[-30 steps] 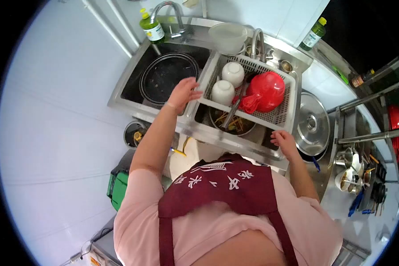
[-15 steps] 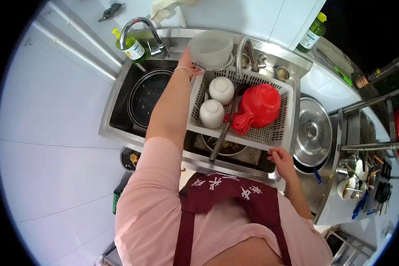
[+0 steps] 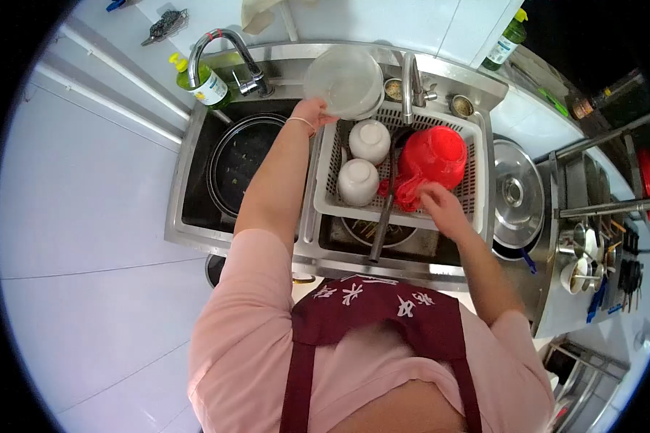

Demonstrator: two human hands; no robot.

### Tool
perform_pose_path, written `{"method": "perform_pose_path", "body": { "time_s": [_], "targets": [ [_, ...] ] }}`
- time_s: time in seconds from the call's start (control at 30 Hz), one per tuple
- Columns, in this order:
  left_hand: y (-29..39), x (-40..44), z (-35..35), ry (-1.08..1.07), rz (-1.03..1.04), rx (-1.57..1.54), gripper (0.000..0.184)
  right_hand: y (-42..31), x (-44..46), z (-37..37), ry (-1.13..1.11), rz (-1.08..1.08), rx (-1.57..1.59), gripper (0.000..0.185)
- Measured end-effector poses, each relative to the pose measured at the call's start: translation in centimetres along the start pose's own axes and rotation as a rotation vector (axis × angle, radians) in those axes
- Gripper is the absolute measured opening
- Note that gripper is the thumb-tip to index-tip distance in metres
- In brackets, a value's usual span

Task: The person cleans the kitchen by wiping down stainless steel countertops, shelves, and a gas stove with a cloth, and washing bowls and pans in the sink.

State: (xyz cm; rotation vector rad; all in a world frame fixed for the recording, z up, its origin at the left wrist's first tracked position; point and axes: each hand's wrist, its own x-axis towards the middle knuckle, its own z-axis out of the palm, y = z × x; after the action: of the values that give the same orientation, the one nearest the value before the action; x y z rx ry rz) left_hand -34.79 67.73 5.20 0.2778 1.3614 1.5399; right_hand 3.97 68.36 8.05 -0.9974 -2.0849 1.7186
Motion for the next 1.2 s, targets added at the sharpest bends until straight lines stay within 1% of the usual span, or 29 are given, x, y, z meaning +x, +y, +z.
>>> {"method": "perform_pose_path", "body": {
  "time_s": [0.03,0.1,0.17,0.23,0.27,0.33,0.37,0.43,0.47,0.5,0.57,0.6,0.63,0.67,0.7,0.73,0.8,0.83,0.87,0.9,0.93,0.97,1.0,1.03,1.07,1.1,1.13,1.17,1.2],
  "targets": [
    [-0.4,-0.7,-0.1,-0.042,0.037,0.018,0.043,-0.8,2.3,1.1,-0.002,-0.032,0.063,0.029],
    [-0.9,-1.6,-0.1,-0.085,0.078,0.033,0.042,-2.0,7.1,3.6,0.030,0.048,0.267,0.035],
    [-1.4,-1.9,-0.2,-0.014,0.082,0.008,0.039,1.4,14.5,5.4,0.235,-0.105,-0.053,0.039],
    [-1.8,-1.8,-0.8,-0.036,0.117,-0.006,0.039,-2.3,17.3,5.8,0.387,-0.084,-0.444,0.042],
    [-1.9,-2.0,-1.0,-0.061,0.120,-0.017,0.039,-2.6,18.5,6.0,0.383,-0.088,-0.441,0.042],
    [-2.2,-2.2,-1.2,-0.087,0.132,-0.057,0.040,-3.0,20.5,6.5,0.498,-0.092,-0.340,0.042],
    [-2.3,-2.2,-1.4,-0.080,0.135,-0.061,0.040,-3.0,21.7,6.5,0.490,-0.096,-0.341,0.042],
    [-2.7,-2.5,-1.8,-0.073,0.132,-0.133,0.040,-2.5,23.9,6.2,0.382,0.056,-0.166,0.042],
    [-2.2,-3.4,-1.7,-0.068,0.129,-0.136,0.039,-2.8,24.6,6.0,0.381,0.056,-0.345,0.041],
    [-2.1,-3.5,-2.2,-0.055,0.128,-0.141,0.039,-2.9,25.1,6.1,0.368,0.056,-0.348,0.041],
    [-2.2,-3.9,-3.3,-0.077,0.119,-0.079,0.043,-3.7,25.2,6.3,0.163,0.198,-0.031,0.037],
    [-2.0,-4.8,-3.5,-0.067,0.115,-0.080,0.043,-5.0,24.1,7.3,0.216,0.196,0.063,0.035],
    [-1.8,-5.8,-3.6,-0.062,0.130,-0.119,0.046,-6.1,23.2,8.2,0.206,0.199,0.064,0.035],
    [-1.4,-6.9,-3.7,-0.059,0.147,-0.157,0.050,-7.0,22.7,9.0,0.238,0.183,0.130,0.034],
    [-1.1,-7.7,-4.2,-0.051,0.150,-0.157,0.050,-7.4,22.4,9.6,0.269,0.167,0.194,0.034],
    [-0.9,-8.7,-5.0,-0.044,0.172,-0.145,0.052,-7.5,22.1,10.0,0.260,0.170,0.195,0.034],
    [0.1,-12.1,-6.0,0.002,0.238,-0.107,0.053,-7.2,21.6,10.5,0.256,0.067,0.071,0.035],
    [-0.3,-12.5,-8.3,-0.020,0.326,-0.087,0.054,-7.2,21.6,10.6,0.252,0.070,0.071,0.035],
    [-0.1,-13.6,-9.9,-0.022,0.388,-0.111,0.057,-6.8,21.8,10.6,0.264,-0.013,-0.046,0.033],
    [0.7,-15.0,-10.7,0.155,0.407,0.032,0.058,-7.1,21.4,10.9,0.274,-0.097,-0.162,0.032],
    [1.2,-16.6,-12.0,0.175,0.589,0.222,0.059,-7.4,20.9,11.0,0.271,-0.095,-0.161,0.032],
    [1.5,-17.7,-13.3,0.317,0.650,0.362,0.049,-9.0,19.9,10.9,0.302,-0.147,-0.290,0.030],
    [2.3,-19.2,-13.3,0.398,0.801,0.589,0.052,-10.0,19.1,10.9,0.332,-0.201,-0.418,0.027],
    [3.0,-20.6,-13.3,0.481,0.948,0.817,0.055,-10.3,18.7,11.2,0.330,-0.206,-0.419,0.027],
    [3.2,-21.5,-13.8,0.487,0.953,0.815,0.055,-10.8,18.4,11.4,0.439,-0.466,-0.433,0.025],
    [3.4,-22.4,-14.3,0.577,0.965,1.040,0.062,-11.3,18.0,11.7,0.542,-0.725,-0.440,0.023],
    [3.4,-23.3,-14.7,0.668,0.964,1.267,0.069,-12.0,18.0,11.6,0.555,-0.796,-0.531,0.023],
    [3.4,-23.9,-15.1,0.679,0.966,1.264,0.069,-13.2,17.4,11.7,0.549,-0.806,-0.530,0.023],
    [3.5,-24.4,-15.6,0.681,0.930,1.324,0.073,-14.6,16.7,11.7,0.548,-0.848,-0.543,0.023]
  ]
}}
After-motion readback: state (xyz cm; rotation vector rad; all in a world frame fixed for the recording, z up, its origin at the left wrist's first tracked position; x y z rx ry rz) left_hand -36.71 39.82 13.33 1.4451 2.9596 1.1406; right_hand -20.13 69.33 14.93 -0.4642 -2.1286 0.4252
